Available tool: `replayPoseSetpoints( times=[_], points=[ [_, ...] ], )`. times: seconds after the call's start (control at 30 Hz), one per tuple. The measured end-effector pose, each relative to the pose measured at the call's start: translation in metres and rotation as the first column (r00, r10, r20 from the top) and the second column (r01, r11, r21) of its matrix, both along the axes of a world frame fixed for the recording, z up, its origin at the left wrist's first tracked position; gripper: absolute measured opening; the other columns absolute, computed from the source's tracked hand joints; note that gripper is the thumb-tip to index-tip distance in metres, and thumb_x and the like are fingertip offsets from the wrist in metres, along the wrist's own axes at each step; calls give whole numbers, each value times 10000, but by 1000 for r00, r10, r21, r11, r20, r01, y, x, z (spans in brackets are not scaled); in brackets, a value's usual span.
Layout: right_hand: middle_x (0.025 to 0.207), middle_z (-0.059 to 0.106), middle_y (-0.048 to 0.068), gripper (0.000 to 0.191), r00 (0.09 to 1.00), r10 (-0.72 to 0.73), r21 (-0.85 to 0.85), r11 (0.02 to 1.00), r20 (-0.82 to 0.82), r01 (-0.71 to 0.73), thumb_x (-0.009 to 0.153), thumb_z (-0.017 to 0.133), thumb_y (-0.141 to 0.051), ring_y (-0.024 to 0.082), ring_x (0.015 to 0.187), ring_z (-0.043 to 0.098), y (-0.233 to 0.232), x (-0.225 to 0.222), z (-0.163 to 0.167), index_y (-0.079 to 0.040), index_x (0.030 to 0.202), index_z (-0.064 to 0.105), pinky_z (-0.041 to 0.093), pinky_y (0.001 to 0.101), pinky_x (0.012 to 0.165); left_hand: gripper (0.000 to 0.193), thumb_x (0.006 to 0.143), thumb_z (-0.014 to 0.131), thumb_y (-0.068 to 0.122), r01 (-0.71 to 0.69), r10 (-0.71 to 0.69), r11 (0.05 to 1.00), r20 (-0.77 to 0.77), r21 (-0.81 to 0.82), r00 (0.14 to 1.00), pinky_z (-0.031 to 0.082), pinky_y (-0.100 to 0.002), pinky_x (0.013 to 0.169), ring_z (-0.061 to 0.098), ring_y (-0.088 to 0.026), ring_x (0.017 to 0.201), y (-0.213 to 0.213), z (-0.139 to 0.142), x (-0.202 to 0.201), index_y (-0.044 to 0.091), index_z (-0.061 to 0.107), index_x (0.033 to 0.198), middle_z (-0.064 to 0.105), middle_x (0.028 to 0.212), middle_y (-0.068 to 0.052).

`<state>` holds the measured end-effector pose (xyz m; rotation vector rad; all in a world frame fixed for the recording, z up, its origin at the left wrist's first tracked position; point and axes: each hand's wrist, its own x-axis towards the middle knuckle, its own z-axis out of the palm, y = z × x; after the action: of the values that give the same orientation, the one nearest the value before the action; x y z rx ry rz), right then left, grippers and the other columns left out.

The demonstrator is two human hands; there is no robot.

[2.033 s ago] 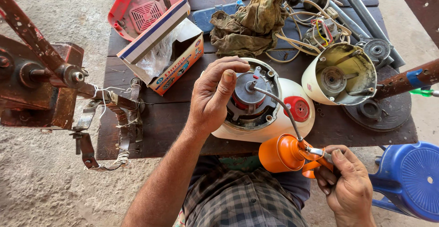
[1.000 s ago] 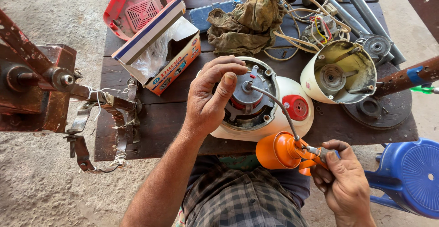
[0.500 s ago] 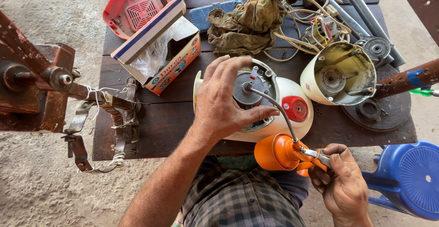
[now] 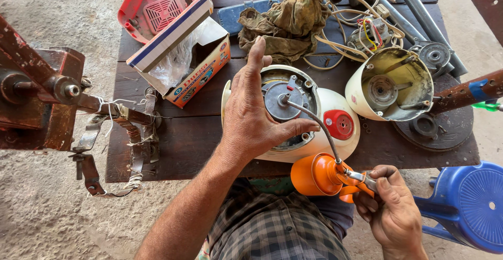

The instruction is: The person removes an electric motor from a white mixer grinder housing, seats the motor into the grinder base, and wipes the motor and housing with a cloth. They then fit the housing back onto the base and handle a small screw at the end.

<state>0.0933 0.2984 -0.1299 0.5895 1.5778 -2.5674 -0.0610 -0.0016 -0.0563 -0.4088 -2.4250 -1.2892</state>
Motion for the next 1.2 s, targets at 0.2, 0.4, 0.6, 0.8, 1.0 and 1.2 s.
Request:
replayPoseSetpoints(
  times=[0.2, 0.4, 0.6, 0.8, 1.0, 1.2],
  points=[
    [943, 627, 129, 233, 1000, 15, 52, 999, 0, -15, 1032, 591, -241, 98, 589, 383, 2, -1, -2, -91, 1172, 482, 326, 269, 503, 1486, 550, 996, 625, -7, 7, 1000, -4, -2, 1000, 439, -486, 1145, 564, -339, 1348, 1, 0, -1, 97, 146, 1648, 591, 1441, -154],
    [895, 612, 144, 337, 996, 30, -78, 996, -79, -36, 1056, 582, -348, 132, 618, 443, -1, 0, 4, -38, 1163, 505, 376, 279, 515, 1495, 545, 995, 637, 0, 0, 1000, -6, 5, 1000, 448, -491, 1133, 572, -334, 1343, 1, -1, -1, 113, 133, 1649, 590, 1443, -155],
    [909, 590, 119, 256, 999, 11, 3, 1000, -33, -11, 1028, 622, -244, 120, 617, 421, 1, 1, 2, -81, 1177, 491, 357, 278, 506, 1490, 560, 996, 625, 0, 1, 1000, -4, 13, 1000, 444, -491, 1150, 568, -337, 1355, 0, -1, -1, 113, 128, 1658, 595, 1452, -151],
    [860, 589, 133, 406, 997, 4, -83, 997, -77, -11, 1109, 516, -449, 144, 618, 431, 4, 5, -5, -56, 1200, 482, 359, 307, 520, 1478, 559, 992, 640, 19, -19, 1000, -7, 2, 1000, 438, -487, 1160, 549, -334, 1382, -1, -2, 0, 101, 156, 1652, 562, 1474, -162],
    [997, 641, 141, 585, 995, -35, 23, 999, -91, 37, 977, 539, -627, 121, 605, 396, 6, 4, 0, -87, 1188, 458, 316, 294, 506, 1385, 623, 980, 619, 149, -142, 987, -101, 63, 985, 423, -462, 1247, 510, -300, 1484, -13, -5, 4, 112, 214, 1660, 496, 1540, -151],
    [808, 477, 79, 612, 971, -137, 155, 973, -198, 170, 967, 607, -662, 177, 629, 406, 19, 2, 37, -84, 1149, 518, 323, 337, 488, 1016, 759, 873, 568, 302, -299, 953, -109, 17, 948, 417, -457, 1253, 488, -356, 1492, -34, 13, -5, 86, 451, 1548, 507, 1562, -188]
  ],
)
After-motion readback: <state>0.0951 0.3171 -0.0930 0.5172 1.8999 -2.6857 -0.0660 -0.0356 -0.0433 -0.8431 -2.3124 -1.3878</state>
